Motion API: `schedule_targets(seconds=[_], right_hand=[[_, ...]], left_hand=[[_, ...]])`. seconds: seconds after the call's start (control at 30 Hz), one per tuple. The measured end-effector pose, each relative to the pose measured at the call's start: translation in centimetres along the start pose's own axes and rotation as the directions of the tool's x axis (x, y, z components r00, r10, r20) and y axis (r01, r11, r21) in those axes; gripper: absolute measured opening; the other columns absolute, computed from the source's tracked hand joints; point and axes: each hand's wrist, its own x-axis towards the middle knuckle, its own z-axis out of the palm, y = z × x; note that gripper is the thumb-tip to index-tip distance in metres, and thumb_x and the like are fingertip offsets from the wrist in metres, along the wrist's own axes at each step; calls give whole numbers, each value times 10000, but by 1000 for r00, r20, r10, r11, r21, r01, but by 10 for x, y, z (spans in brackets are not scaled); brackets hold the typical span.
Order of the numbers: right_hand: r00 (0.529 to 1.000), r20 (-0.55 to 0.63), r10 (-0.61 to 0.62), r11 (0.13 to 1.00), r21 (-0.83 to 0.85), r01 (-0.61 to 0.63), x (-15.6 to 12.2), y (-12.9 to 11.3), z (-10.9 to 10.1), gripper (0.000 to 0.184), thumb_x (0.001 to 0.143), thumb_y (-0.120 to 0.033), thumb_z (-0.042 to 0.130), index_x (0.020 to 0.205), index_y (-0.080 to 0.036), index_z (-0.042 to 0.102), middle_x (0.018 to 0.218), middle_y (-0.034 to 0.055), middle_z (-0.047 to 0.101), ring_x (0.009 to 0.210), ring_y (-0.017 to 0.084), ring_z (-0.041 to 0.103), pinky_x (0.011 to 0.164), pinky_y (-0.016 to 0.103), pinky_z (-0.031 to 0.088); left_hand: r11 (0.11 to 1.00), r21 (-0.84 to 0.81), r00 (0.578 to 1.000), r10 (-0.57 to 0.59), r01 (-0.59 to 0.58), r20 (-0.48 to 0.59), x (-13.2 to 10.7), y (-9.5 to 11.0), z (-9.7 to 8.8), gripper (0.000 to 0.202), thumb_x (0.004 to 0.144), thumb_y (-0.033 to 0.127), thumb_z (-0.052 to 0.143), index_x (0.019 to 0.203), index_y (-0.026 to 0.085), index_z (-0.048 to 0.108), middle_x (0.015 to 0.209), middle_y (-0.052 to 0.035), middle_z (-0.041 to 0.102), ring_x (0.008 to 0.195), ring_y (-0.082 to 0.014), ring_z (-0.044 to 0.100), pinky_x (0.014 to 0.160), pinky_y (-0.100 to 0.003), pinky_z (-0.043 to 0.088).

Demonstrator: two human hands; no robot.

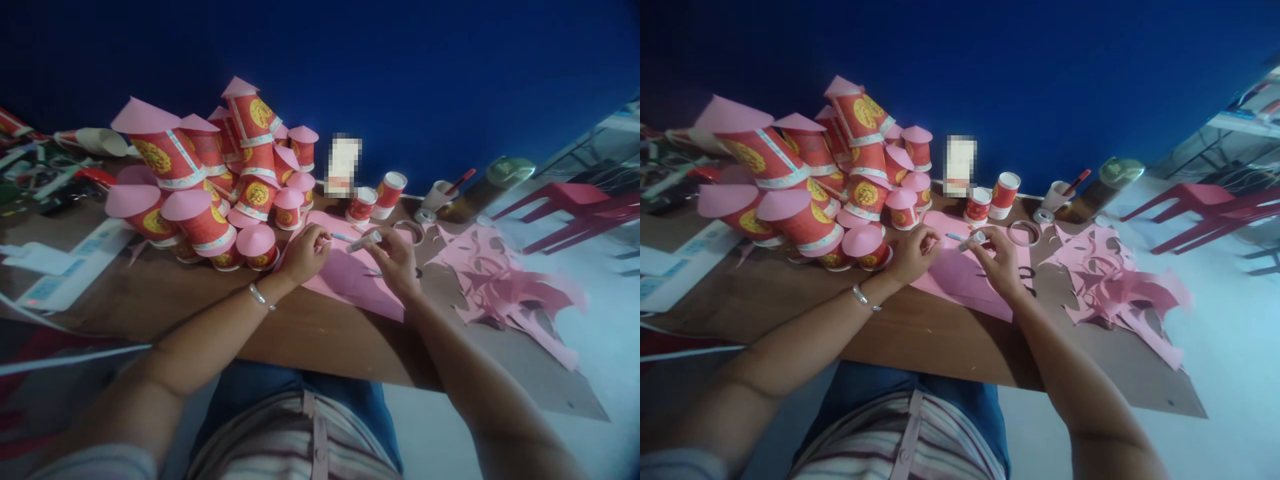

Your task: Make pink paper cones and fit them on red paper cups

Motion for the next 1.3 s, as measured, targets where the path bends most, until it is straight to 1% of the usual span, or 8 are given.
schedule_targets(seconds=[0.13, 0.23, 0.37, 0.53, 0.67, 0.9, 1.0, 1.3], right_hand=[[979, 75, -189, 955, -218, 201, -7, -6, 10, 225, 908, -466, 706, 887, -242, 690, 889, 65, 699, 789, 221, 641, 740, 384, 533], [961, 159, -227, 904, -332, 269, -9, -1, 14, 166, 931, -406, 681, 908, -243, 697, 852, 62, 683, 765, 218, 621, 722, 374, 514], [952, 209, -221, 887, -364, 286, -10, 7, 17, 140, 956, -370, 644, 926, -241, 688, 875, 71, 692, 776, 219, 633, 729, 371, 511], [946, 244, -216, 869, -393, 300, -11, 7, 21, 165, 971, -367, 628, 895, -233, 688, 922, 85, 712, 771, 213, 640, 746, 369, 503], [932, 272, -239, 832, -438, 341, -11, 12, 23, 123, 978, -329, 630, 934, -224, 677, 912, 76, 718, 742, 199, 639, 727, 339, 478], [911, 276, -305, 778, -479, 406, -9, 20, 26, 70, 971, -263, 651, 962, -196, 669, 871, 59, 706, 706, 180, 622, 685, 305, 473], [903, 276, -329, 755, -498, 427, -8, 21, 27, 73, 964, -260, 666, 978, -188, 671, 873, 63, 711, 707, 184, 624, 681, 304, 480], [899, 259, -354, 729, -526, 438, -2, 24, 25, 92, 961, -276, 676, 978, -186, 675, 851, 60, 708, 712, 186, 635, 660, 292, 477]], left_hand=[[987, 155, 983, -76, 50, 168, 0, 0, 0, 197, 740, 52, 660, 795, 212, 558, 800, 9, 614, 727, -155, 574, 623, -287, 412], [968, 242, 959, -127, 65, 253, 0, 1, -2, 187, 735, 75, 669, 758, 221, 554, 818, -2, 645, 719, -174, 589, 586, -304, 374], [952, 296, 935, -175, 81, 308, 0, 1, -3, 165, 746, 102, 670, 746, 228, 564, 829, -11, 673, 740, -194, 613, 588, -312, 371], [948, 311, 928, -178, 72, 326, -1, 0, -1, 138, 764, 131, 676, 753, 236, 587, 821, -18, 680, 744, -203, 615, 589, -310, 379], [953, 296, 928, -169, 67, 333, -2, -2, 0, 152, 736, 129, 695, 738, 230, 582, 820, -14, 679, 737, -193, 617, 570, -306, 355], [932, 348, 869, -256, 104, 424, 2, 6, -7, 58, 786, 225, 661, 776, 233, 605, 898, 1, 706, 801, -194, 643, 593, -311, 352], [922, 372, 849, -280, 109, 447, 3, 8, -9, 52, 774, 205, 654, 804, 236, 625, 926, 2, 716, 836, -193, 652, 615, -307, 371], [901, 427, 834, -293, 77, 467, 6, 10, -9, 21, 815, 237, 629, 832, 228, 639, 956, -19, 735, 877, -215, 675, 649, -310, 406]])
